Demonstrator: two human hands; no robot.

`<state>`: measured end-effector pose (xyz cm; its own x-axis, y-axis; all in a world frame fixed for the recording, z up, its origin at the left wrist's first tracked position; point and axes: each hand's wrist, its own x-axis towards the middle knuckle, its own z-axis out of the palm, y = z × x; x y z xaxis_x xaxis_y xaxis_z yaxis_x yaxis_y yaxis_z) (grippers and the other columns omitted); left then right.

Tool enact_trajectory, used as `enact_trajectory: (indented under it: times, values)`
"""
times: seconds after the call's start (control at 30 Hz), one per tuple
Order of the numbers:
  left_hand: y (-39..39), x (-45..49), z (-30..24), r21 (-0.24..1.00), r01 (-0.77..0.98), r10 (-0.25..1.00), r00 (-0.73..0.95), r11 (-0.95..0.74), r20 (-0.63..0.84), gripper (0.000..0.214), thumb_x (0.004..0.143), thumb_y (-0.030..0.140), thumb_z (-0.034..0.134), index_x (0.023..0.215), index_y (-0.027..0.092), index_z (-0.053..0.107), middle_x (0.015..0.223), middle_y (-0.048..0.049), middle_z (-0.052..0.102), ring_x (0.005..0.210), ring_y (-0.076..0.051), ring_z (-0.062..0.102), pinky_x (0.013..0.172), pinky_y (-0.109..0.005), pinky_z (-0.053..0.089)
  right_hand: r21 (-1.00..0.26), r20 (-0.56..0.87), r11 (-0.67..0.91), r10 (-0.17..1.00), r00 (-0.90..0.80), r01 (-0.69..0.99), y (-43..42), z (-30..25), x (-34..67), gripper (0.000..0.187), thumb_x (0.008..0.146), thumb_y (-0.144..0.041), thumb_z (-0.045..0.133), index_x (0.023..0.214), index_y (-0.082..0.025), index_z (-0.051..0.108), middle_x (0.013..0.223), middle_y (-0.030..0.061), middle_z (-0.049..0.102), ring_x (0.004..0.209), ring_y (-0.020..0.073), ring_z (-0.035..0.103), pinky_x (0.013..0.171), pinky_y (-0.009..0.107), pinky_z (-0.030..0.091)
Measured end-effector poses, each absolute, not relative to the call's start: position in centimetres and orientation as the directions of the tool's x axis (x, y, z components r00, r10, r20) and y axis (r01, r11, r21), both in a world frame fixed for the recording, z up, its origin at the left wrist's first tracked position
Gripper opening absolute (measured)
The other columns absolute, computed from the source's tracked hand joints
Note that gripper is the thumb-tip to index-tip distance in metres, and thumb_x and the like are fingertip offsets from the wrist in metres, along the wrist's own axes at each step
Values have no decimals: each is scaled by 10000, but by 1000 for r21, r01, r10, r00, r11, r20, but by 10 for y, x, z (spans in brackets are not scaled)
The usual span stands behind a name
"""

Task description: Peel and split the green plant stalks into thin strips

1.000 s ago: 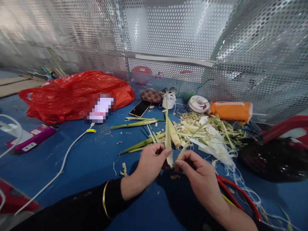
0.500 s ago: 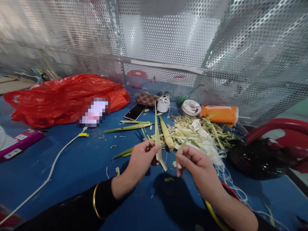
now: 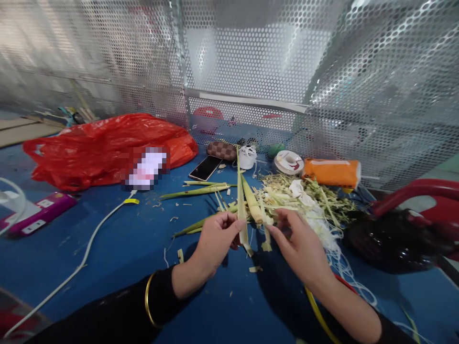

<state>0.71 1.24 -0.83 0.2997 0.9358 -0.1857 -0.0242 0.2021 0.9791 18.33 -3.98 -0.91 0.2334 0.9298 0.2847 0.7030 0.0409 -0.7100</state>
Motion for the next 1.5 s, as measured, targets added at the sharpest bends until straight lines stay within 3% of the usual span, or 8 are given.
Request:
enact_trajectory:
  times: [0.07,0.23,0.37,0.53,0.7,1.0,1.2,1.5]
  values:
    - [9,9,-8,979,-17,928,321,205,-189,254,736,356,667,635,164,536,469,44,531,419,-79,481,451,-199,415,-704,352,101,909,223,703,-43,-6,180,214,806,-376,617,940,-209,617,931,86,636,855,248,582,722,363,461]
    - [2,12,-9,974,-2,896,394,225,-207,238,684,298,705,609,154,531,483,52,516,418,-68,463,425,-184,367,-979,-41,-59,995,95,194,-50,-6,159,161,774,-347,663,790,-191,628,706,3,645,644,154,579,602,270,463]
    - [-2,13,-10,963,-31,858,462,269,-224,217,677,269,697,612,151,527,517,41,545,437,-66,476,438,-180,378,-992,-125,-123,984,129,-25,-51,-7,152,200,738,-349,708,703,-173,620,623,-29,595,594,116,523,575,234,424]
    - [-2,11,-7,965,-28,847,487,261,-215,223,663,294,714,624,142,555,543,28,554,472,-75,490,466,-192,389,-979,-168,-155,982,91,-131,-51,-6,156,197,761,-338,686,683,-166,629,599,-24,578,580,116,493,572,243,396]
    - [-2,11,-5,948,-36,817,518,316,-253,230,642,305,743,697,136,597,619,-14,624,534,-105,557,517,-222,450,-972,-200,-184,975,101,-148,-50,-6,157,202,759,-341,678,677,-163,631,594,-17,576,561,108,479,553,238,393]
    - [-2,13,-9,912,-86,823,471,401,-317,279,614,330,778,637,145,570,571,21,568,506,-84,524,489,-205,447,-986,-151,-161,976,157,52,-49,-5,157,169,698,-338,690,689,-179,636,635,-1,646,606,150,594,586,273,485]
    - [-1,12,-11,904,-72,817,463,421,-344,237,643,299,759,655,138,586,605,10,592,551,-92,544,519,-200,450,-976,-117,-144,979,168,163,-49,-4,157,192,727,-346,668,642,-178,632,603,-10,627,565,132,561,540,254,451]
    - [-1,12,-16,912,-72,816,479,403,-323,236,687,350,718,660,145,604,606,11,592,545,-86,531,525,-196,427,-980,-143,-162,976,162,112,-49,-4,156,210,724,-364,678,632,-180,632,588,-8,631,548,129,568,541,265,470]
